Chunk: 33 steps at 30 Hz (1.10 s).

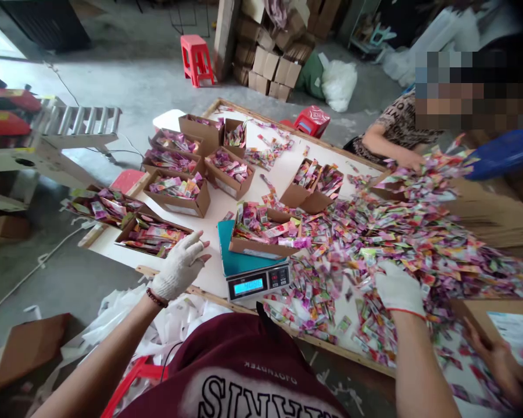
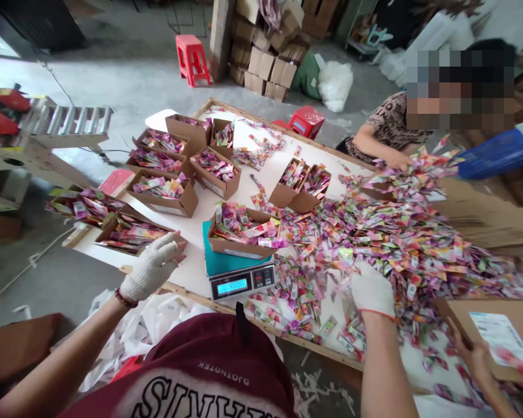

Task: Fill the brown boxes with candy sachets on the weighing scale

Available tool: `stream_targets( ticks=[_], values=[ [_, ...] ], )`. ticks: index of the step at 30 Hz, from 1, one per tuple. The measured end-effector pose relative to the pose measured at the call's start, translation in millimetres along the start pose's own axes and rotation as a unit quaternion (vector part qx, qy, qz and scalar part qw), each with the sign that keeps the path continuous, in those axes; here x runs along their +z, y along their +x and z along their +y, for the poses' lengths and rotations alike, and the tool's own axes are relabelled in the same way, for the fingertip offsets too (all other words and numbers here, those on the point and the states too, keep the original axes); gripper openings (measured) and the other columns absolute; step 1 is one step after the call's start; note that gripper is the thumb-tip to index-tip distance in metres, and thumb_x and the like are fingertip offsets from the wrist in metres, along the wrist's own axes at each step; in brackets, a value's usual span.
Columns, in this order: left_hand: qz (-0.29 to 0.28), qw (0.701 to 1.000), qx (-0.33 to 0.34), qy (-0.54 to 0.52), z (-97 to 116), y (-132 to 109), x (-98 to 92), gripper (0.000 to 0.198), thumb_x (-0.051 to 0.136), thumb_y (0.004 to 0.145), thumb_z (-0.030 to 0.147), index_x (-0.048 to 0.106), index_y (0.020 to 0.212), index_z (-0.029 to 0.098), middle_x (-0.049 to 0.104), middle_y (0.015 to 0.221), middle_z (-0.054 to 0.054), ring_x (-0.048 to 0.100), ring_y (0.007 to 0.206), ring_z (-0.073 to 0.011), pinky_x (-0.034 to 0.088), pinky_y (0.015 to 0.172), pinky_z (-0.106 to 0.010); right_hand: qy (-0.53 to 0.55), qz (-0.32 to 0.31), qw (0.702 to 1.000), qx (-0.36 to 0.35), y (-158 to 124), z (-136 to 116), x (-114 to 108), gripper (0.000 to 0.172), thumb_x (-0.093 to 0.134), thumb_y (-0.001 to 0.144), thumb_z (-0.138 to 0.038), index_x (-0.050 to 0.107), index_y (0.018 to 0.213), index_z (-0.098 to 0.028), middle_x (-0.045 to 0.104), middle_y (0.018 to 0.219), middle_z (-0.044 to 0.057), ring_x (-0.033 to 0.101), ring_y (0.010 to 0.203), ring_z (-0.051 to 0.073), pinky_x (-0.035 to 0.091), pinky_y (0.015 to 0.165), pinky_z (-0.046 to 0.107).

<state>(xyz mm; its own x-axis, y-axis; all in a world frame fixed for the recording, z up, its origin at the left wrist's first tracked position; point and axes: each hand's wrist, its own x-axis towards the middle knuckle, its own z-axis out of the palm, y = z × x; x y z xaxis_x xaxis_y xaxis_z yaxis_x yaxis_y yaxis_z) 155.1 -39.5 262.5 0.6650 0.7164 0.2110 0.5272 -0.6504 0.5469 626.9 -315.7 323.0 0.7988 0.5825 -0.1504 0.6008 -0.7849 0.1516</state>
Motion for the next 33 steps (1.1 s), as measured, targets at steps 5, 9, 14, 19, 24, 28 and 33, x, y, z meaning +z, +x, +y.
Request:
stream_targets(
  ticks=[5, 9, 14, 19, 24, 28, 33],
  values=[
    [-0.001, 1.000, 0.015, -0.001, 7, 3, 4.9, 0.024, 0.054, 0.096, 0.031, 0.072, 0.100, 0.015, 0.063, 0.136, -0.020, 0.065, 0.120, -0.0294, 0.055, 0.102, -0.047, 0.020, -0.042, 0.999, 0.003, 4, -22, -21, 0.037, 0.044, 0.095, -0.040, 0.067, 0.118, -0.021, 0.070, 0.104, 0.014, 0.059, 0.087, 0.024, 0.037, 0.069, 0.030],
    [0.006, 1.000, 0.024, 0.003, 6, 0, 5.5, 0.024, 0.053, 0.097, 0.031, 0.072, 0.099, 0.016, 0.064, 0.135, -0.020, 0.066, 0.119, -0.0291, 0.056, 0.101, -0.046, 0.021, -0.048, 0.998, -0.028, 4, -36, -35, 0.034, 0.042, 0.095, -0.038, 0.067, 0.111, -0.021, 0.069, 0.105, 0.014, 0.059, 0.086, 0.023, 0.036, 0.069, 0.030],
    [0.019, 1.000, 0.018, -0.004, 1, -7, 1.5, 0.023, 0.054, 0.096, 0.031, 0.072, 0.097, 0.016, 0.067, 0.128, -0.018, 0.065, 0.121, -0.0279, 0.056, 0.100, -0.043, 0.012, -0.053, 0.997, -0.056, 5, -32, -27, 0.034, 0.044, 0.095, -0.037, 0.068, 0.113, -0.021, 0.069, 0.108, 0.017, 0.061, 0.092, 0.025, 0.039, 0.074, 0.032],
    [0.030, 0.999, 0.028, 0.008, 4, 2, -0.5, 0.023, 0.054, 0.097, 0.030, 0.071, 0.104, 0.017, 0.063, 0.136, -0.018, 0.066, 0.117, -0.0268, 0.056, 0.099, -0.043, 0.080, 0.039, 0.983, -0.163, 0, -58, -26, 0.047, 0.055, 0.091, -0.035, 0.061, 0.133, -0.014, 0.060, 0.130, 0.021, 0.060, 0.116, 0.029, 0.046, 0.091, 0.037],
    [-0.007, 0.989, 0.140, 0.036, 54, 51, 12.6, 0.020, 0.056, 0.095, 0.028, 0.071, 0.101, 0.017, 0.065, 0.132, -0.016, 0.062, 0.120, -0.0278, 0.052, 0.103, -0.042, 0.152, 0.029, 0.902, -0.402, -11, -170, -47, 0.030, 0.045, 0.098, -0.022, 0.068, 0.116, -0.020, 0.068, 0.121, 0.011, 0.062, 0.115, 0.022, 0.045, 0.104, 0.033],
    [-0.184, 0.963, 0.167, 0.103, 102, 86, 35.7, 0.024, 0.064, 0.090, 0.035, 0.069, 0.105, 0.018, 0.072, 0.108, -0.013, 0.069, 0.099, -0.0276, 0.055, 0.088, -0.040, 0.014, -0.060, 0.930, -0.363, -5, -251, -54, 0.030, 0.064, 0.087, -0.021, 0.070, 0.117, -0.017, 0.067, 0.124, 0.018, 0.064, 0.117, 0.029, 0.048, 0.101, 0.040],
    [-0.265, 0.943, 0.107, 0.170, 114, 96, 57.9, 0.026, 0.057, 0.091, 0.024, 0.067, 0.113, 0.013, 0.072, 0.103, -0.017, 0.071, 0.093, -0.0305, 0.056, 0.077, -0.041, 0.051, -0.098, 0.934, -0.340, 14, -263, -52, 0.014, 0.071, 0.076, -0.013, 0.077, 0.089, -0.014, 0.074, 0.101, 0.017, 0.070, 0.104, 0.029, 0.052, 0.092, 0.036]
  ],
)
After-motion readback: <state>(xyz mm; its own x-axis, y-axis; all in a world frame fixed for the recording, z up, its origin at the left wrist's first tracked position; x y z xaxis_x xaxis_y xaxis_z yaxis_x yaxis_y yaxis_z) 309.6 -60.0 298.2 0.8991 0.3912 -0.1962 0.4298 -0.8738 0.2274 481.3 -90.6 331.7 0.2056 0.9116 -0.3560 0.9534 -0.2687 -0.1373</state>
